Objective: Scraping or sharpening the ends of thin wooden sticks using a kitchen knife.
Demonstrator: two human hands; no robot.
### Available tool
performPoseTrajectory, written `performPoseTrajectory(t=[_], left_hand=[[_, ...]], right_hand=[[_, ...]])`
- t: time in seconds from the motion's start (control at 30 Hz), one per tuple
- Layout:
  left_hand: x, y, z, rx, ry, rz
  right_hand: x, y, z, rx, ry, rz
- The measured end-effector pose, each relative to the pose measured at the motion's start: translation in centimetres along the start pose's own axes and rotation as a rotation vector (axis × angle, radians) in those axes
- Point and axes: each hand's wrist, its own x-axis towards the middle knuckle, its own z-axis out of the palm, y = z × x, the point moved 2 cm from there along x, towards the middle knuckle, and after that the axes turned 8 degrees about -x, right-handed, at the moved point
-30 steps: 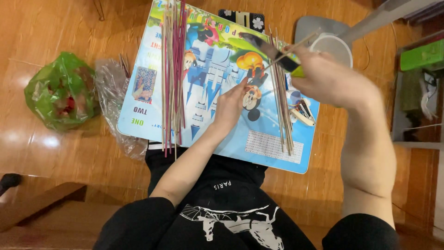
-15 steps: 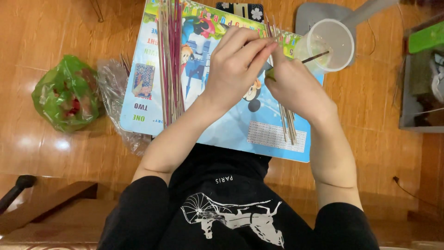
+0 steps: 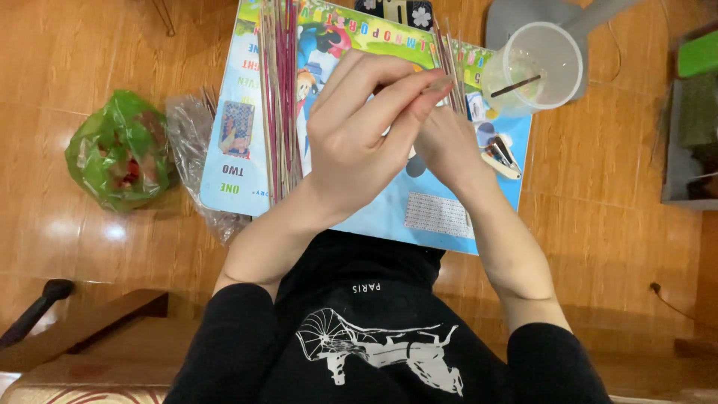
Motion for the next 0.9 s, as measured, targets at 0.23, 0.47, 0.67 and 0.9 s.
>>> performPoseTrajectory(t=[0.23,0.47,0.67,0.9], left_hand=[[3.1,4.2,-3.1,0.035,-0.089,0.074],[2.0,-3.6,-4.4,-0.027,0.142,-0.249],[-4.9,-21.4,1.4,-0.457,0.117,-0.794],[-15.4,-25.9,16.3,-0.096,-0.214,-0.844]], right_hand=[[-1.2,4.3,5.1,0.026,-0.074,0.275],[-9.1,6.9,6.2,0.133,-0.247,0.49],[-17.0,5.7,1.7,0.437,-0.255,0.886],[-20.5,7.2,1.2,0.427,-0.13,1.016]])
